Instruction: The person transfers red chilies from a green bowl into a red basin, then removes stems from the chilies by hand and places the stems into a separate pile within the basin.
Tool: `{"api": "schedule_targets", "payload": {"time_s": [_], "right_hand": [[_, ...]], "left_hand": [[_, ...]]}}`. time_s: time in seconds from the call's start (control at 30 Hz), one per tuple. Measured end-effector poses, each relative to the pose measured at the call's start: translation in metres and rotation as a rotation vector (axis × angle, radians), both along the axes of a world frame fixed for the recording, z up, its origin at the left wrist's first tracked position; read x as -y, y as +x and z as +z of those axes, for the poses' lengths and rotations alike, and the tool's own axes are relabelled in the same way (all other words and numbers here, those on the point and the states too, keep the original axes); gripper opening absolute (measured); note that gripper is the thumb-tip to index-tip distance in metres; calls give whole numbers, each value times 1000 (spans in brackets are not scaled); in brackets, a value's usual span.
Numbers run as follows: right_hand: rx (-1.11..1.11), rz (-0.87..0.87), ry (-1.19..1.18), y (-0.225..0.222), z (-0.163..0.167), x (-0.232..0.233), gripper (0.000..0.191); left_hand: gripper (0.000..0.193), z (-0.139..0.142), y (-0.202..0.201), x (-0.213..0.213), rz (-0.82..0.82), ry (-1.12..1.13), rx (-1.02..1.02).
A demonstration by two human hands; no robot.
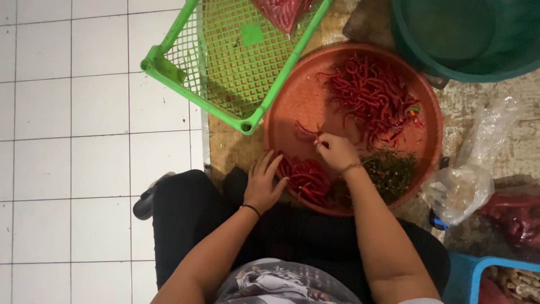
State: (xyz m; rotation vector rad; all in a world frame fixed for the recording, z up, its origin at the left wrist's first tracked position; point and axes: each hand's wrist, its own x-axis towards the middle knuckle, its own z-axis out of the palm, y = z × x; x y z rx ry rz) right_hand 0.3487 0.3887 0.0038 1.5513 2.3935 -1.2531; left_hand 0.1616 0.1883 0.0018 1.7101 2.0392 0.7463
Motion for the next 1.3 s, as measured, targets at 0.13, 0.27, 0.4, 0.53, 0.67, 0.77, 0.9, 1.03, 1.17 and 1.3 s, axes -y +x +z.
{"api": "schedule_targets", "payload": {"time_s": [0.13,0.27,0.4,0.53,0.67,0.77,0.9,1.03,1.17,1.3], "right_hand": [[-93,214,122,-4,-11,6,28],[-127,201,260,-23,-25,18,27],[-205,84,282,-37,-22,15,30],[-223,21,280,-37,-17,3,29],[-321,-76,205,-11,-17,-12,33],[-355,-140,34,6,-20,-21,41],[-491,-228,-272,11,-18,-22,39],[-178,-149,-53,18,-8,-17,31],[21,-93,65,28,5,-13,32],[46,-34,238,30,6,-7,32]], "left_hand": [[66,4,2,1,25,-45,45],[66,9,3,2,20,-10,50],[66,10,6,2,21,-20,52],[66,9,6,1,8,-12,30],[65,9,9,0,22,-7,68],[65,11,11,-2,27,7,74],[64,10,11,-5,23,-3,87],[64,7,12,-6,7,-18,90],[64,3,14,-9,13,-27,58],[64,1,15,-10,14,6,47]]}}
